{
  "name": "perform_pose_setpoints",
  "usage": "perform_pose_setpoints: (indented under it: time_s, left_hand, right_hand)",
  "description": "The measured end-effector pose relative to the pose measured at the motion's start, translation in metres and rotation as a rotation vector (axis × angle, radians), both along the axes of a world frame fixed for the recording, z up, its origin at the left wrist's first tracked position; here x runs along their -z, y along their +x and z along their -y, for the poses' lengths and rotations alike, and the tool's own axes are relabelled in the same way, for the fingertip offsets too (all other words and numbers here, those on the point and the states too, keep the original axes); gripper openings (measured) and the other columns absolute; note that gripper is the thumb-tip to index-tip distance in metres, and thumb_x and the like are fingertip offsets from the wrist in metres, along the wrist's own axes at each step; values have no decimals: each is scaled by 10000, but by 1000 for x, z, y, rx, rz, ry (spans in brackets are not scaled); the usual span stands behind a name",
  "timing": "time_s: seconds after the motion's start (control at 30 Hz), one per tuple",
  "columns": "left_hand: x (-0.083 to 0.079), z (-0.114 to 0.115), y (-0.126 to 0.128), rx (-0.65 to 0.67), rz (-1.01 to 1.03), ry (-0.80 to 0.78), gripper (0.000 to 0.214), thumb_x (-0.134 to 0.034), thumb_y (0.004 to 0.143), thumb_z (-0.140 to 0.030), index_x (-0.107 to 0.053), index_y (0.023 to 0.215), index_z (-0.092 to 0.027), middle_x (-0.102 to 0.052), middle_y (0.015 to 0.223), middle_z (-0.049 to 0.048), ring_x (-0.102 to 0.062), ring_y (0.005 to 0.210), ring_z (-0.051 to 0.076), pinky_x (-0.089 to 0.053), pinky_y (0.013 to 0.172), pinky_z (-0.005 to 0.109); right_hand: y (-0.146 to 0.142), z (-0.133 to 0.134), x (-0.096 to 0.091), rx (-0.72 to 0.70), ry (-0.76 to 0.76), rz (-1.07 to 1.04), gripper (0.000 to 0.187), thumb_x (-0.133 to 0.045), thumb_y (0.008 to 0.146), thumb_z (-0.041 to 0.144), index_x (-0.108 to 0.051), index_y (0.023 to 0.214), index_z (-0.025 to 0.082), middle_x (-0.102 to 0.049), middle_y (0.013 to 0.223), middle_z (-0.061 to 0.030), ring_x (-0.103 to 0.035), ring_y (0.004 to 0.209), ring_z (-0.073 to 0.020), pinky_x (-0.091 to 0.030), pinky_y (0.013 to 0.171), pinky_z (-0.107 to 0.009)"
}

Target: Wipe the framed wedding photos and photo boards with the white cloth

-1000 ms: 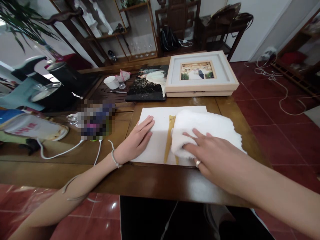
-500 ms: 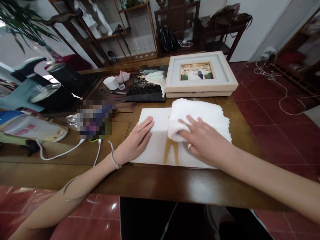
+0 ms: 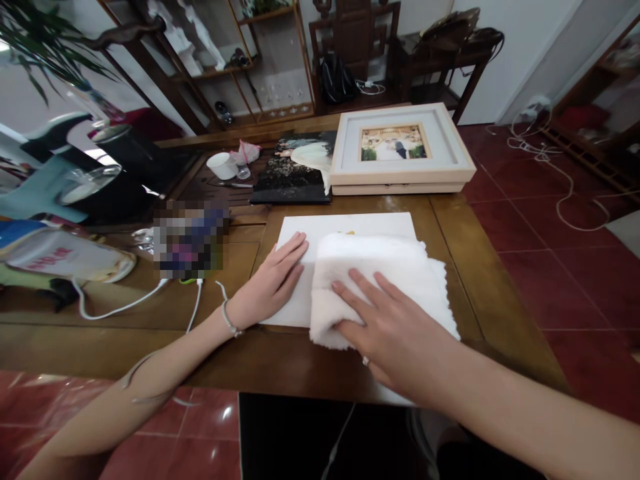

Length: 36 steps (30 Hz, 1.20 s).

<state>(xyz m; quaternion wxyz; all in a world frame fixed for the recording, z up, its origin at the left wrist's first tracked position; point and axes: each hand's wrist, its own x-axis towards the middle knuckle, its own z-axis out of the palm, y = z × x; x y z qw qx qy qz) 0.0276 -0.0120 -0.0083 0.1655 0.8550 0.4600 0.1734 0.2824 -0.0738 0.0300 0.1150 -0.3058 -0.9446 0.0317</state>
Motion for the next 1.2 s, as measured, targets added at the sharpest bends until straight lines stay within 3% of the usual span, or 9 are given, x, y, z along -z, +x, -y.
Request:
perform_pose_setpoints:
  time_s: [0.2,0.53,0.73,0.9,1.03,1.2]
  left_hand:
    - [-1,0,0,-6,7,-7,442,-311,1000,-213,-346,1440,-184,-325,1566,166,-223,1484,257,-202,1181,574]
    - [3,-1,-1,-6,8,2,451,-317,1004,-230,-345,1451,-182,-326,1566,162,-222,1485,255,-194,1187,562]
    - [3,-1,-1,2,7,5,453,-323,1004,-228,-344,1452,-174,-326,1565,167,-222,1485,260,-200,1183,573]
    - [2,-1,-1,6,-4,-2,448,-320,1004,-225,-354,1445,-158,-327,1563,172,-225,1483,265,-197,1184,573]
    - [2,-1,-1,5,0,9,444,-314,1004,-218,-353,1442,-151,-328,1562,175,-227,1484,256,-200,1184,569]
    - [3,-1,-2,8,6,3,445,-321,1005,-220,-349,1446,-166,-328,1562,172,-223,1485,261,-205,1180,578]
  right_hand:
    - [1,-29,7,4,73,29,514,-612,642,53,-640,1136,190,-481,1449,-152,-410,1343,-386,-419,1033,-596]
    - [-16,-49,-5,-5,92,138,443,-692,682,126,-669,1125,131,-537,1378,-208,-456,1287,-440,-447,980,-612]
    - [-18,-41,-1,-24,75,114,414,-706,670,123,-687,1083,131,-511,1396,-228,-424,1302,-465,-409,1003,-643]
    - [-19,-16,-3,-62,47,66,366,-746,630,167,-698,993,143,-509,1393,-232,-421,1303,-466,-403,1016,-644]
    - [-14,0,-8,-52,-2,43,449,-737,590,161,-682,1035,162,-502,1409,-201,-421,1320,-429,-429,1021,-611]
    - [-5,-11,-9,-30,-10,44,511,-652,598,64,-667,1095,181,-498,1427,-153,-437,1325,-377,-454,1019,-580]
